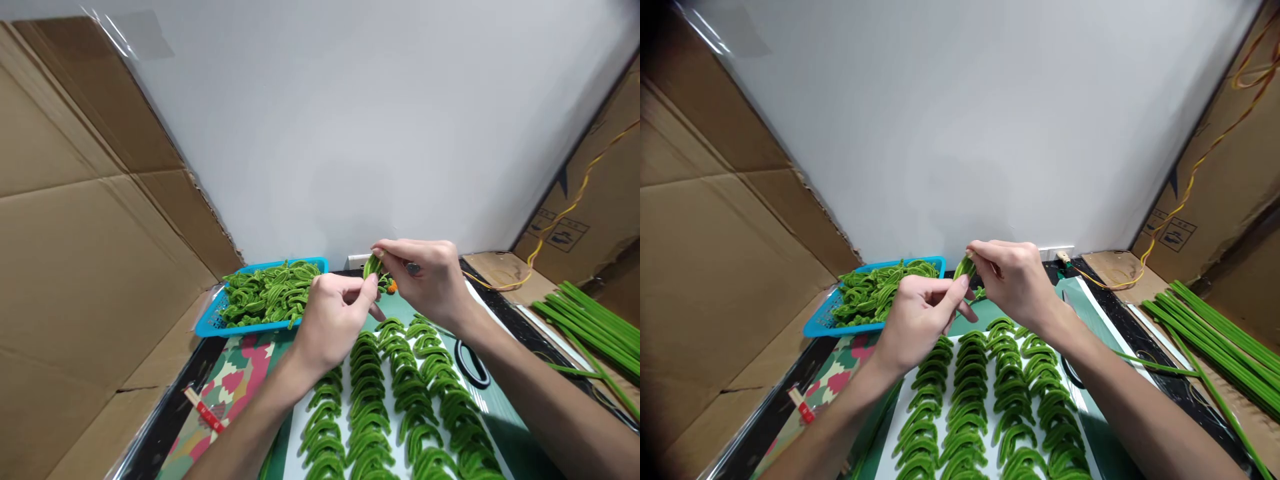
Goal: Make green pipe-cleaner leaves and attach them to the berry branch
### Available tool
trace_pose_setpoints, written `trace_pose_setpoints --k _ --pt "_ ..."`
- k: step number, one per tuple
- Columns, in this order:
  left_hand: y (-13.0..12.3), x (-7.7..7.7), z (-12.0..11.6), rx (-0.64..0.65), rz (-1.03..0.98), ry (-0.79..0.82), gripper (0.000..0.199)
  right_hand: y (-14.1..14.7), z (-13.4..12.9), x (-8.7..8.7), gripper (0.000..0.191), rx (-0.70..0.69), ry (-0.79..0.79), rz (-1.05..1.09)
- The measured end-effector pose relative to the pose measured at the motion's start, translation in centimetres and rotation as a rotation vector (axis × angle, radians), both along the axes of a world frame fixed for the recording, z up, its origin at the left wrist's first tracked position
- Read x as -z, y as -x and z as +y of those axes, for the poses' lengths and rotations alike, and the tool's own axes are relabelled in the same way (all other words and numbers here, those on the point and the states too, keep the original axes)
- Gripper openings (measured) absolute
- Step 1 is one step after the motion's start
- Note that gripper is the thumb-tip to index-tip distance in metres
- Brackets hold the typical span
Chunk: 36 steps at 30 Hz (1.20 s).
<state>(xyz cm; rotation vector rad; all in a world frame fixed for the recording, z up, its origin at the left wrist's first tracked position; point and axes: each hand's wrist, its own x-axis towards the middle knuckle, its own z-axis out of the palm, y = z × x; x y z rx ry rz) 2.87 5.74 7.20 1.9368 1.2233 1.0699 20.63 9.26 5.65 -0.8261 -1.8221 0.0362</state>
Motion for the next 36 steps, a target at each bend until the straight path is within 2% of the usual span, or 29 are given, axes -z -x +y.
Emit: trace_pose_setpoints --k 4,7,16,22,24,26,28,29,32,34,36 --pt "0.1 0.1 0.3 0.005 -0.019 0.036 0.052 -0.4 0.2 -0.5 0.028 -0.118 0.217 0.06" --pt "0.3 0.1 0.6 0.008 -0.042 0.055 0.054 -0.8 0.5 -0.7 0.026 -0.227 0.288 0.119" --pt "0.4 0.4 0.9 -0.006 -0.047 0.074 0.05 -1.2 0.7 -0.6 0.027 -0.148 0.197 0.056" --pt "0.8 0.0 1.0 -0.058 -0.036 0.071 0.044 -1.7 1.2 -0.7 0.034 -0.294 0.364 0.286" --pt "0.9 -0.1 1.1 -0.076 -0.018 0.058 0.045 -2.2 2.1 -0.4 0.037 -0.232 0.386 0.288" --pt "1.1 -0.1 1.3 -0.094 0.01 0.033 0.046 -3.0 3.5 0.2 0.037 -0.053 0.402 0.126" --pt "1.2 0.0 1.5 -0.119 0.064 -0.022 0.047 -4.4 4.9 1.3 0.033 0.199 0.437 -0.216" --pt "1.3 0.1 1.6 -0.135 0.105 -0.059 0.048 -5.2 5.5 1.9 0.042 0.301 0.452 -0.422" --pt "1.4 0.2 1.7 -0.19 0.259 -0.164 0.052 -7.9 7.0 4.0 0.075 0.324 0.571 -0.647" --pt "1.3 0.2 1.6 -0.216 0.342 -0.198 0.052 -9.6 7.5 5.0 0.08 0.289 0.668 -0.725" --pt "1.2 0.3 1.6 -0.227 0.394 -0.214 0.052 -11.0 7.9 5.4 0.078 0.301 0.741 -0.764"
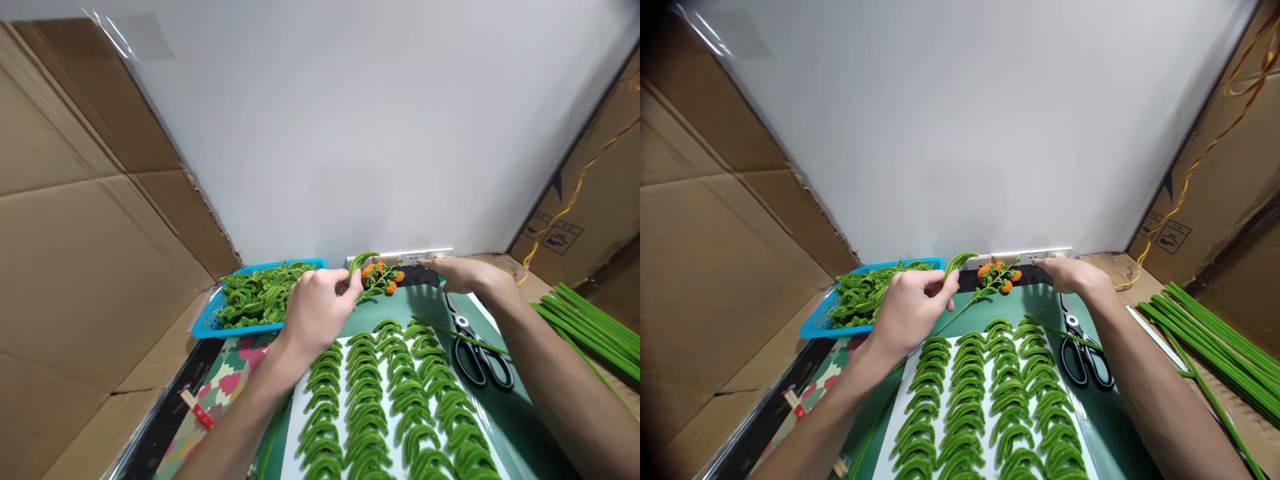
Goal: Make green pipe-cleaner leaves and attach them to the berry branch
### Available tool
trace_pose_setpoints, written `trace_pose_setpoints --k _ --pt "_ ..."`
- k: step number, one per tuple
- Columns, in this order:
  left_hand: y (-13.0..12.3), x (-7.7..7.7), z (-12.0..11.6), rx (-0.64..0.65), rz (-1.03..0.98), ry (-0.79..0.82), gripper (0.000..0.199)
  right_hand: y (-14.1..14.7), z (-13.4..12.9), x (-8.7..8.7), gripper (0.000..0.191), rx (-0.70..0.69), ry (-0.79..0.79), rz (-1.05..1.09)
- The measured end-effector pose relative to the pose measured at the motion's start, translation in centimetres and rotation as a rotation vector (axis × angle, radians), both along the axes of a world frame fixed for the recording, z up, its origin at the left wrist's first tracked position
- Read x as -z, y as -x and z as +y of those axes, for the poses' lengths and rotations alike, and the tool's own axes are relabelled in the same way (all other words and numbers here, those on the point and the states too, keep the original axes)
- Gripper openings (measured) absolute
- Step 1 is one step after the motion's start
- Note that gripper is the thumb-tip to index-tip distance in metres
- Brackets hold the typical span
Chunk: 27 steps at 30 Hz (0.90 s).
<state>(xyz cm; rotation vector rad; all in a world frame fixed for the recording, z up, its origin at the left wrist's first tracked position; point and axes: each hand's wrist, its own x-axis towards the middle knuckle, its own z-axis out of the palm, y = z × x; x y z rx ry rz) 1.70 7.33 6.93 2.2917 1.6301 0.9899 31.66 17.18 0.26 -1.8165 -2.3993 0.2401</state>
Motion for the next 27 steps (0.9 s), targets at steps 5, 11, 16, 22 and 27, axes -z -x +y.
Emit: trace_pose_setpoints --k 5,11,16,22,27 --pt "-0.2 0.2 0.1 -0.012 0.057 0.002 0.05 -0.6 -0.1 -2.2 0.028 0.066 0.004 0.013" --pt "-0.3 0.6 0.2 0.005 0.143 0.014 0.048 4.1 -3.6 -6.0 0.049 -0.36 0.096 0.659" --pt "-0.2 1.1 0.3 -0.015 0.29 -0.089 0.044 6.4 -5.0 -6.9 0.039 -0.484 0.05 0.661" --pt "0.0 1.2 0.5 -0.051 0.326 -0.129 0.043 3.3 -3.1 -5.2 0.02 -0.361 -0.013 0.339" --pt "0.0 1.1 0.5 -0.058 0.353 -0.126 0.042 0.6 -0.9 -2.8 0.042 -0.038 -0.079 0.029"
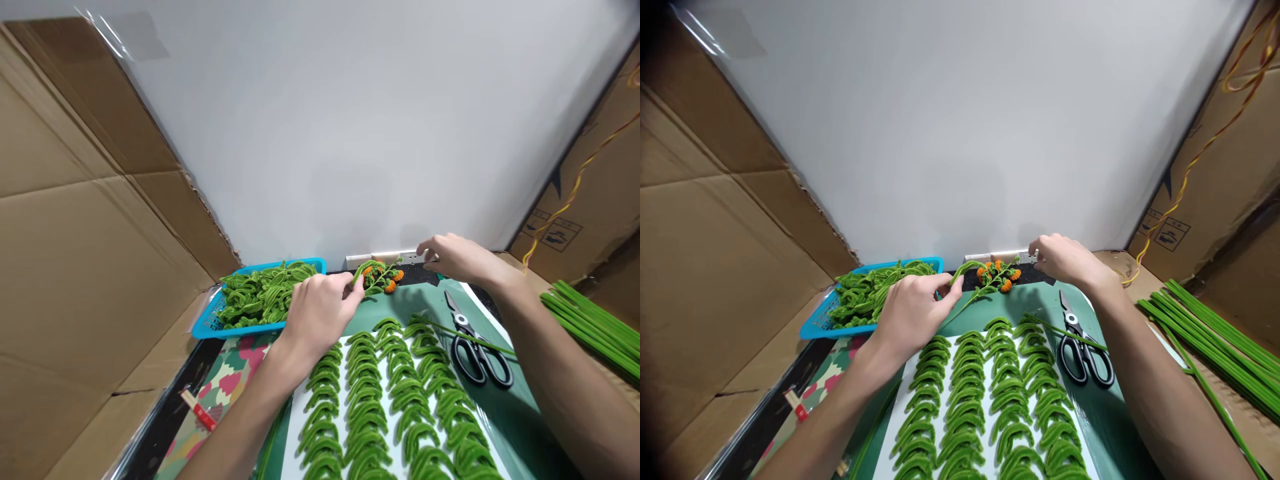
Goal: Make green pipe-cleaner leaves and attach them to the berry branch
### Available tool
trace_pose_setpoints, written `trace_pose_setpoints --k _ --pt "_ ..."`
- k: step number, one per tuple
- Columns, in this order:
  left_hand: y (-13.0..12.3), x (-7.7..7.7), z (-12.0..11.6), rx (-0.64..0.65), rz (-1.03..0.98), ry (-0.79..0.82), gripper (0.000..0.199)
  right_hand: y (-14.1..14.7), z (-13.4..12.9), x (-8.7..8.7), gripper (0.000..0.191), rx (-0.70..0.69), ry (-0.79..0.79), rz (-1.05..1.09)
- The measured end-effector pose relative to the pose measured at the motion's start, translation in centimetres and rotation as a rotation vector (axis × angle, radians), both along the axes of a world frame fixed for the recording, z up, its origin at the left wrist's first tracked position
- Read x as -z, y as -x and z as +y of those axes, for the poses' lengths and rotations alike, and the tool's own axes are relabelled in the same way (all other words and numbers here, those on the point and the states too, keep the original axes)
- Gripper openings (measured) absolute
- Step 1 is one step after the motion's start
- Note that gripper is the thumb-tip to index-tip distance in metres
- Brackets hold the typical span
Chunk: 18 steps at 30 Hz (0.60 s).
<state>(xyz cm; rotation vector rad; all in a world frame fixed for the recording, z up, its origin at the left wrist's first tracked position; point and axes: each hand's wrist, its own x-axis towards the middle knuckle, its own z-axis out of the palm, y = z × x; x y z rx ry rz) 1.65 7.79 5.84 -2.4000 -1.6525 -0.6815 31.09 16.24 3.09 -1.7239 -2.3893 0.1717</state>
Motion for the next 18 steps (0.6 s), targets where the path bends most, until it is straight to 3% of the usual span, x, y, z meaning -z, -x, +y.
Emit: trace_pose_setpoints --k 4,6,12,14,18 --pt "-0.1 0.0 0.0 -0.007 0.026 0.023 0.04 -0.7 0.2 0.6 0.093 0.009 0.07 -0.019" --pt "-0.1 0.1 0.0 -0.003 0.042 0.045 0.039 -0.3 -0.3 0.2 0.1 -0.061 0.131 0.059" --pt "-0.4 0.7 0.2 0.066 0.082 0.101 0.038 3.4 -3.1 -2.7 0.064 -0.608 0.316 0.574" --pt "-0.5 0.9 0.2 0.086 0.098 0.117 0.039 4.6 -3.7 -3.3 0.049 -0.654 0.267 0.607" --pt "-0.6 0.9 0.1 0.116 0.125 0.126 0.046 5.7 -4.0 -3.6 0.026 -0.586 0.103 0.544"
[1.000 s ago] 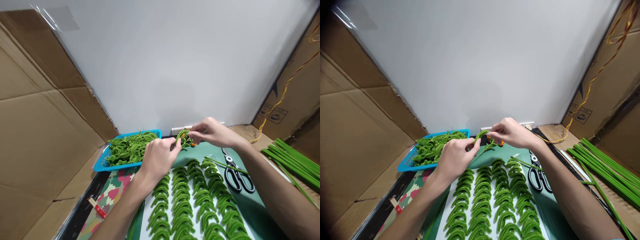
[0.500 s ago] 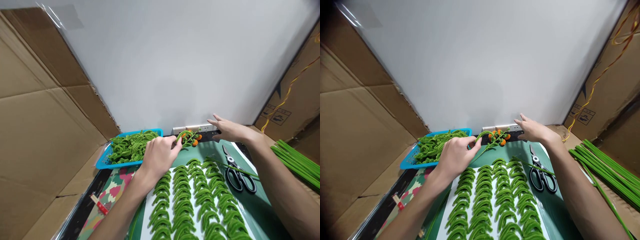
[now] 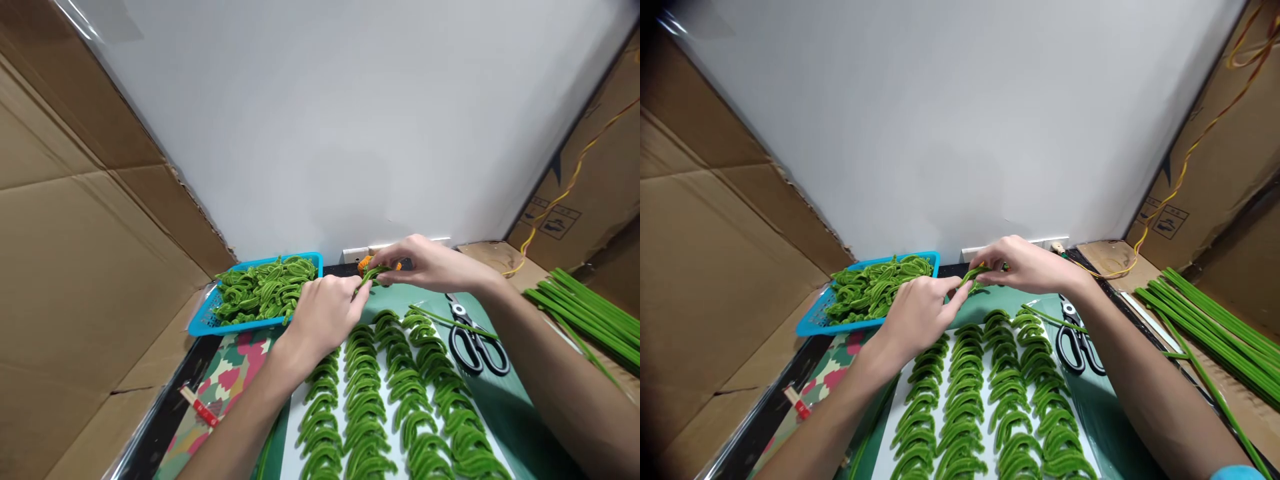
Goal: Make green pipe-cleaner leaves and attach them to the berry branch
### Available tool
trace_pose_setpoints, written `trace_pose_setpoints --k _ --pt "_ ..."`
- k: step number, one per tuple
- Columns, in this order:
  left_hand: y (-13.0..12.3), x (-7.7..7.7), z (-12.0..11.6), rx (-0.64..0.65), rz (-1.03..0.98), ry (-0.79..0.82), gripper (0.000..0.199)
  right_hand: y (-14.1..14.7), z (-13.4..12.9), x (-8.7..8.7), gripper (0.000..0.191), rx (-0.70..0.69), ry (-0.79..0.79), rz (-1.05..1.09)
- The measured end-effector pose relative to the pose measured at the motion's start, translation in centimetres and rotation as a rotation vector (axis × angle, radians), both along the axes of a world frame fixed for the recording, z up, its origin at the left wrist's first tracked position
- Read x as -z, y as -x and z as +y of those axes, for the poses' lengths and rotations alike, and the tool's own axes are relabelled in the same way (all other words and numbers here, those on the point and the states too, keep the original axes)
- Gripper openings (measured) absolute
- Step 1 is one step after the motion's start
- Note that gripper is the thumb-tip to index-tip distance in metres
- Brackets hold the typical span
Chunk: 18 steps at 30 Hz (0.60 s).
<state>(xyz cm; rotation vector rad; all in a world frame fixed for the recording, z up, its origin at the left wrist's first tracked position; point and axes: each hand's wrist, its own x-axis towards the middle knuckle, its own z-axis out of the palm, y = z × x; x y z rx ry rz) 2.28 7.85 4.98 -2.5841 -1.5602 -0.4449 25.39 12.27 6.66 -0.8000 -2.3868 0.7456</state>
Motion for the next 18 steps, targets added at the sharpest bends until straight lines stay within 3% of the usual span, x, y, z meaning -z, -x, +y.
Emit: trace_pose_setpoints --k 8,18 --pt "-0.01 -0.11 0.0 -0.015 -0.016 -0.003 0.048 -0.05 0.37 0.36 0.02 0.138 -0.004 -0.091" --pt "0.28 -0.73 0.02 -0.033 0.041 0.089 0.046 -0.58 0.57 0.44 0.024 0.099 -0.1 -0.212"
